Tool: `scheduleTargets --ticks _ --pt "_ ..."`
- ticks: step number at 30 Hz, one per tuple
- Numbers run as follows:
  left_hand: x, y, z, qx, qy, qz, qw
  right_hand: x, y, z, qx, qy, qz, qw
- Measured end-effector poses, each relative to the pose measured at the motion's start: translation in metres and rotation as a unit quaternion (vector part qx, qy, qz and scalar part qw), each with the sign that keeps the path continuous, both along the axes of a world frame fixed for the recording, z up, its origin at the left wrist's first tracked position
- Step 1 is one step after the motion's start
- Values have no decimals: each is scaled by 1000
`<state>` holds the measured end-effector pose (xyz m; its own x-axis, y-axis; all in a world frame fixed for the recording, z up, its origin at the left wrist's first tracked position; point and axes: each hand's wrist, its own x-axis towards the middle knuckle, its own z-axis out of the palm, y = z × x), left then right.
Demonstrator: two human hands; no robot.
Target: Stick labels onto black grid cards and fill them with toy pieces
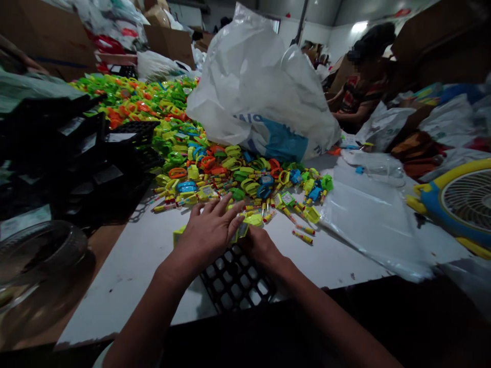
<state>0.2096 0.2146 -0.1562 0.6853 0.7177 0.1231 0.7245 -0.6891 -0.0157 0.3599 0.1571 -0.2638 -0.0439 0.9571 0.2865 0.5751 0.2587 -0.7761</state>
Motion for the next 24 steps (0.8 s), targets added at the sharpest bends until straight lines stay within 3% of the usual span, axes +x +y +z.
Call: scheduleTargets --ticks 2,6,9,12,15,18,21,24 --pt "-1 1 0 -3 2 -11 1000 18 8 13 -18 -18 -33 999" --pt "-6 7 -2 1 3 -1 1000 72 43 35 -26 -72 -257 963" --pt "-5 10 -2 -1 7 4 1000 105 78 39 -46 -94 -373 922" --pt "-3 8 2 -7 11 9 1000 119 101 35 -64 -95 -415 903" --pt "-9 1 8 -7 6 23 1000 122 99 34 -59 -69 -416 905" --pt "-24 -6 11 1 -11 22 1000 113 72 35 -41 -27 -385 922" --pt "-36 -10 9 -28 -27 11 999 82 25 35 -59 119 -266 955" --pt "-38 -12 4 -40 -36 15 998 32 -23 34 -125 291 -116 941"
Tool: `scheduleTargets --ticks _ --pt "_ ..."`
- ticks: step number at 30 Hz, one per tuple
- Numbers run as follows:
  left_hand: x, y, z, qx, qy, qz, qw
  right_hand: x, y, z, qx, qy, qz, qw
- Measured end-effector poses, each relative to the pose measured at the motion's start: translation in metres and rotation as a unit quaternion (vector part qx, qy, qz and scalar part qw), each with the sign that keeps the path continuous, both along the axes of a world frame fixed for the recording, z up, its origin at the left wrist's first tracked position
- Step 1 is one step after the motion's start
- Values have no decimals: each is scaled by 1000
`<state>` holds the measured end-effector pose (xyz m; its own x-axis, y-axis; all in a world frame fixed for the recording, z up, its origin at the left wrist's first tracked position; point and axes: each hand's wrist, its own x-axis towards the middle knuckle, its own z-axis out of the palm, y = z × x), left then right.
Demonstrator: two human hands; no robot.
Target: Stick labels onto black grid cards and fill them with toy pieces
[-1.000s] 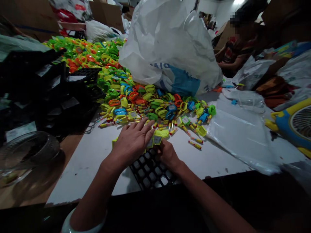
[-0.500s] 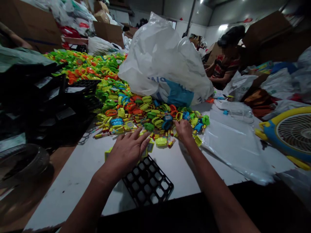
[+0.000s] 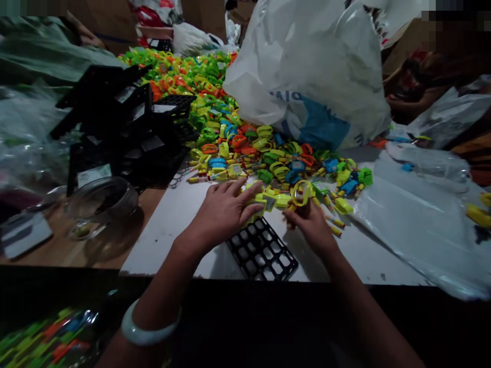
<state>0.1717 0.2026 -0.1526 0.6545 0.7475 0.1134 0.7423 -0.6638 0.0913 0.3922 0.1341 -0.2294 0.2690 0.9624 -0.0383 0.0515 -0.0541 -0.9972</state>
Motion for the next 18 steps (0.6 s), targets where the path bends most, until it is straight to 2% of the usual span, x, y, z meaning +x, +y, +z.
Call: scheduleTargets --ticks 3,5,7,10,13,16,18 --pt "5 -1 -3 4 -7 -1 1000 -51 -30 -1 -51 73 113 990" --pt "7 -1 -4 6 -11 -7 1000 -76 -36 -4 -56 46 161 984" --pt "7 -2 -5 8 -12 -5 1000 -91 -34 -10 -30 -20 167 985" --pt "5 -2 -4 -6 -13 4 1000 -97 -27 -18 0 -94 158 983" --pt "1 -1 -1 -47 -30 -12 998 -95 -26 -20 37 -155 148 976" --pt "-2 0 3 -86 -46 -17 995 -95 -28 -21 96 -214 159 959" --pt "-2 0 4 -98 -54 -9 994 -98 -27 -23 109 -253 166 947"
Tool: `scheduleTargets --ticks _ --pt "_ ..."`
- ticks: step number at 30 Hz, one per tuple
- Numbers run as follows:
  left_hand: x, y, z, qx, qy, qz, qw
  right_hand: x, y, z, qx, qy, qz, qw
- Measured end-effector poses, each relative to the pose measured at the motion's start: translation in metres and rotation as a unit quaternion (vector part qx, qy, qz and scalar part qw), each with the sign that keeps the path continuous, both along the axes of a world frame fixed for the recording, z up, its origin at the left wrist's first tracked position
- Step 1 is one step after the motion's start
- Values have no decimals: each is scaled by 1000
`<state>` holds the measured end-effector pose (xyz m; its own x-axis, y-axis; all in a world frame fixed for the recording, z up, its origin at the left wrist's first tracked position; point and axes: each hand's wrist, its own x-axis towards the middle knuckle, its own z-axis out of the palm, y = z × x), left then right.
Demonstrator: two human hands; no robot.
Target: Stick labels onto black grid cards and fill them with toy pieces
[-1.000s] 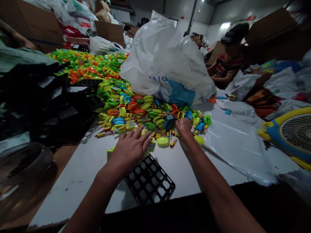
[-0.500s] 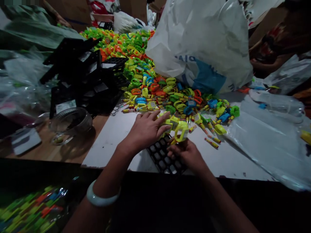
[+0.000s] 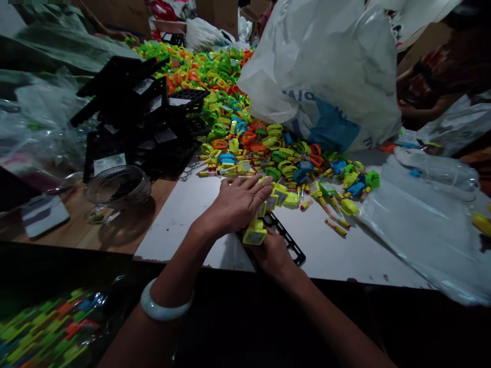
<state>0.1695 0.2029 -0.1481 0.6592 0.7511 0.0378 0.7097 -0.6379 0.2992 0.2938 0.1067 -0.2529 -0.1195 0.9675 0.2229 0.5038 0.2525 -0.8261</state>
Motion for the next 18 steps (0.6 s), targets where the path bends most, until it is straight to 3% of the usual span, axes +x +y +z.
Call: scheduleTargets --ticks 5,9,11,13,15,16,18 --pt "4 -2 1 -7 2 8 1000 -16 3 -8 -14 -34 -35 999" --pt "10 -4 -1 37 21 36 998 -5 5 -1 -32 6 -2 999" --pt "11 -4 -2 49 25 40 998 22 8 7 -29 33 -25 999" --pt "12 -3 -3 54 25 35 998 62 15 13 -6 19 -149 989" --pt "13 -3 -2 57 25 33 998 107 25 15 11 -74 -310 948" --pt "13 -2 -2 57 27 34 997 128 30 14 6 -146 -351 925" --pt "13 -2 1 51 34 39 997 159 39 10 -10 -232 -367 901"
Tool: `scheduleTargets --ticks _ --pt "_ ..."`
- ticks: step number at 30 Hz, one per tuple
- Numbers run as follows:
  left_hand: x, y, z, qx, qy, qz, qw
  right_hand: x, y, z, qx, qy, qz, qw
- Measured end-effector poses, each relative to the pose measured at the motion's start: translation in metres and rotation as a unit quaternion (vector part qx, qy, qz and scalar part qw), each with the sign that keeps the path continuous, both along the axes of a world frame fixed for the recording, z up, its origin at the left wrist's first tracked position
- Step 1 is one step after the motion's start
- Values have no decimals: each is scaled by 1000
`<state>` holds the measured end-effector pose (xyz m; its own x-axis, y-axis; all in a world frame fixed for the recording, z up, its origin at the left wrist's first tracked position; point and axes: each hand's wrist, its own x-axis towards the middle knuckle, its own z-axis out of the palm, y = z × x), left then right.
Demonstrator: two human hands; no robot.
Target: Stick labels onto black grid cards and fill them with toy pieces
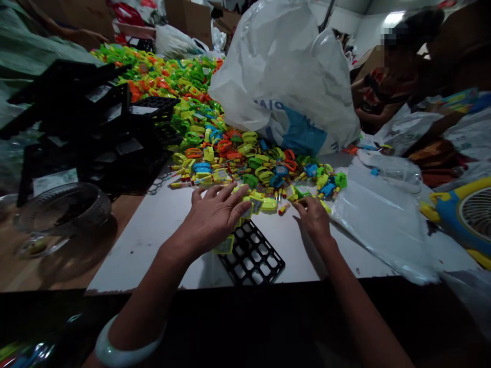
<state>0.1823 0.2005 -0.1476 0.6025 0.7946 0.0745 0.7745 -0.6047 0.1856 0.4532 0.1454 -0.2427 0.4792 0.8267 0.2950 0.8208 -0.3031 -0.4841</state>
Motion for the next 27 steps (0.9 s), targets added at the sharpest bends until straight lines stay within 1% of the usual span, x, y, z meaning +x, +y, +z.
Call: scheduleTargets --ticks 1,3,6,9,11,12,13,14,15,17,18,19,20,21,22,25,26,27 --pt "0 -1 2 -3 4 3 1000 10 3 -3 -14 -16 4 1000" --pt "0 -3 4 4 10 3 1000 21 7 -9 -19 -17 10 1000" --pt "0 -8 6 28 12 -18 999 24 8 -15 -30 -29 10 999" --pt "2 -12 2 25 15 -29 999 20 4 -13 -31 -33 18 999" --pt "3 -13 -1 17 18 -25 999 11 -2 -4 3 19 -4 1000" --pt "3 -13 -2 15 18 -23 999 2 -7 1 23 75 -12 997" --pt "3 -13 -3 14 18 -22 1000 -10 -13 7 38 150 -8 988" --pt "3 -13 -4 14 18 -21 1000 -24 -20 12 43 236 10 971" --pt "3 -13 -4 13 18 -20 1000 -41 -27 16 39 329 44 943" --pt "3 -12 -3 13 19 -19 1000 -78 -38 19 15 477 123 870" --pt "3 -12 -3 12 20 -19 1000 -96 -42 18 2 524 157 837" --pt "3 -12 -3 12 20 -19 1000 -111 -45 15 -11 550 184 814" --pt "3 -11 -3 11 20 -19 1000 -123 -46 11 -25 557 209 804" --pt "3 -11 -3 8 19 -19 1000 -132 -46 7 -38 543 229 807" --pt "3 -11 -3 5 18 -19 1000 -137 -45 3 -49 513 243 822" --pt "2 -12 -2 -1 10 -20 1000 -140 -43 -5 -49 374 258 890" --pt "1 -12 -2 -3 8 -20 1000 -138 -43 -6 -40 332 260 906" --pt "1 -12 -2 -4 7 -19 1000 -138 -43 -7 -33 300 266 916"
